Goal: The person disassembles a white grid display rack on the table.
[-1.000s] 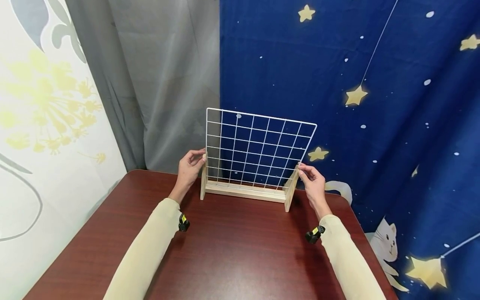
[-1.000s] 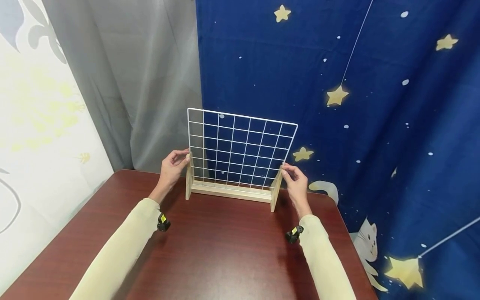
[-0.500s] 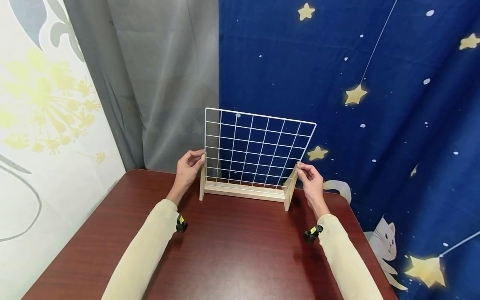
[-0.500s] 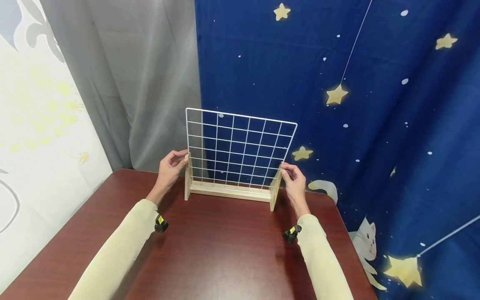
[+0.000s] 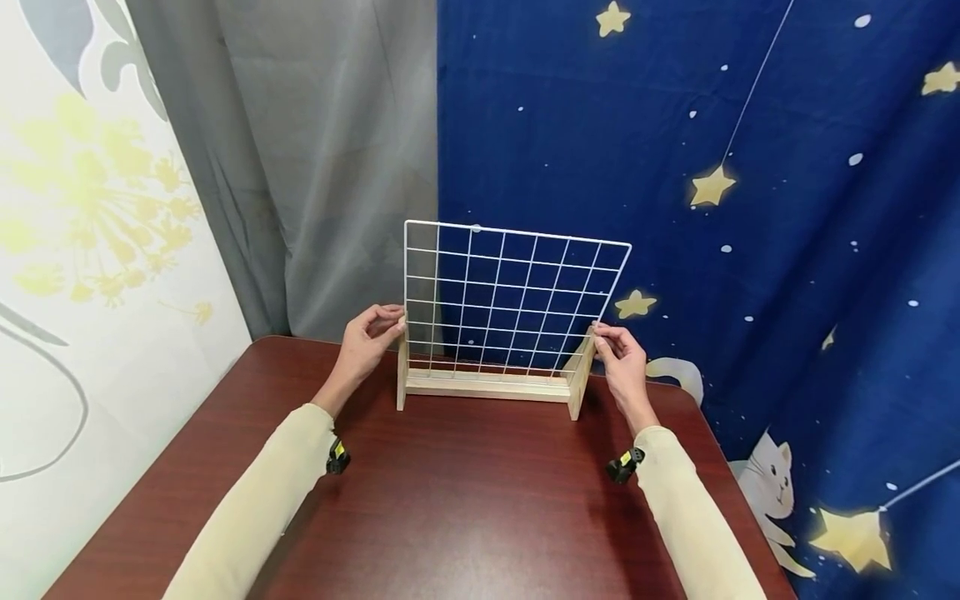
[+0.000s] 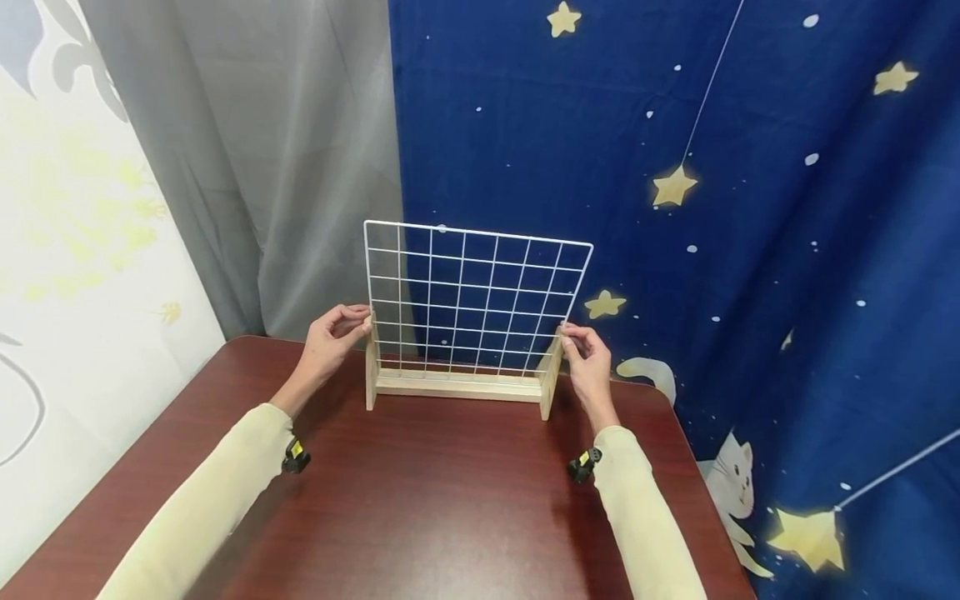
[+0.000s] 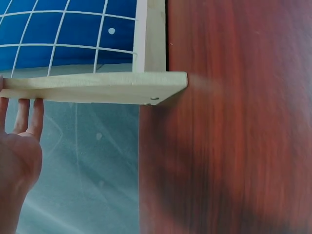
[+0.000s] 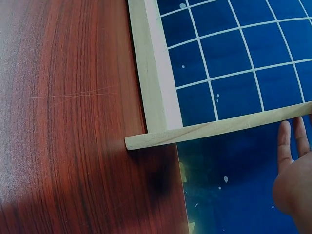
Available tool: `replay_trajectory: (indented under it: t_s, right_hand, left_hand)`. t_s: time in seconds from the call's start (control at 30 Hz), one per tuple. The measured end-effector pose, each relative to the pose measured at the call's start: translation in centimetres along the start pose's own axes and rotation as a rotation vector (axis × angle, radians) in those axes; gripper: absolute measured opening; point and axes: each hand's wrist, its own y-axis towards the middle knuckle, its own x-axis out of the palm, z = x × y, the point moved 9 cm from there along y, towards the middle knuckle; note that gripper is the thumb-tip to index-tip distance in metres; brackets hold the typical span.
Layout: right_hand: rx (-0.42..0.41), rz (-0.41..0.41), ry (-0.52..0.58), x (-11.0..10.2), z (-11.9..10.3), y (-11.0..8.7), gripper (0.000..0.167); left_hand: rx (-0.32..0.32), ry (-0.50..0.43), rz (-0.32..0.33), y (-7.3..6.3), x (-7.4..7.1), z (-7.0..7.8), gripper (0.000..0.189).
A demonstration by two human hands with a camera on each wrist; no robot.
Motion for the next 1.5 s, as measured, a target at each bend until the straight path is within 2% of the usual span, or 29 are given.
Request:
replay_trajectory:
  t_s: [0.33, 0.9, 1.2, 1.5]
  right_hand:
    - [-0.004, 0.003, 0.007, 0.3, 0.0, 0.0, 0.026]
    - [0.027, -0.009, 0.006, 0.7, 0.3, -0.5, 0.027]
    - [0.017, -0.017, -0.004, 0.8, 0.1, -0.6, 0.025]
    - [0.017, -0.018, -0.003, 0.9, -0.1, -0.8, 0.024]
  left_hand:
    - [0.011, 0.022, -0.043, -1.7, -0.6, 1.1, 0.020]
    - [0.017, 0.095, -0.095, -3.4, -1.2, 2.0, 0.019]
    - [0.033, 0.109, -0.111, -3.5, -1.4, 2.2, 0.018]
    - [0.032, 0.083, -0.119, -3.2, -1.5, 1.8, 0.018]
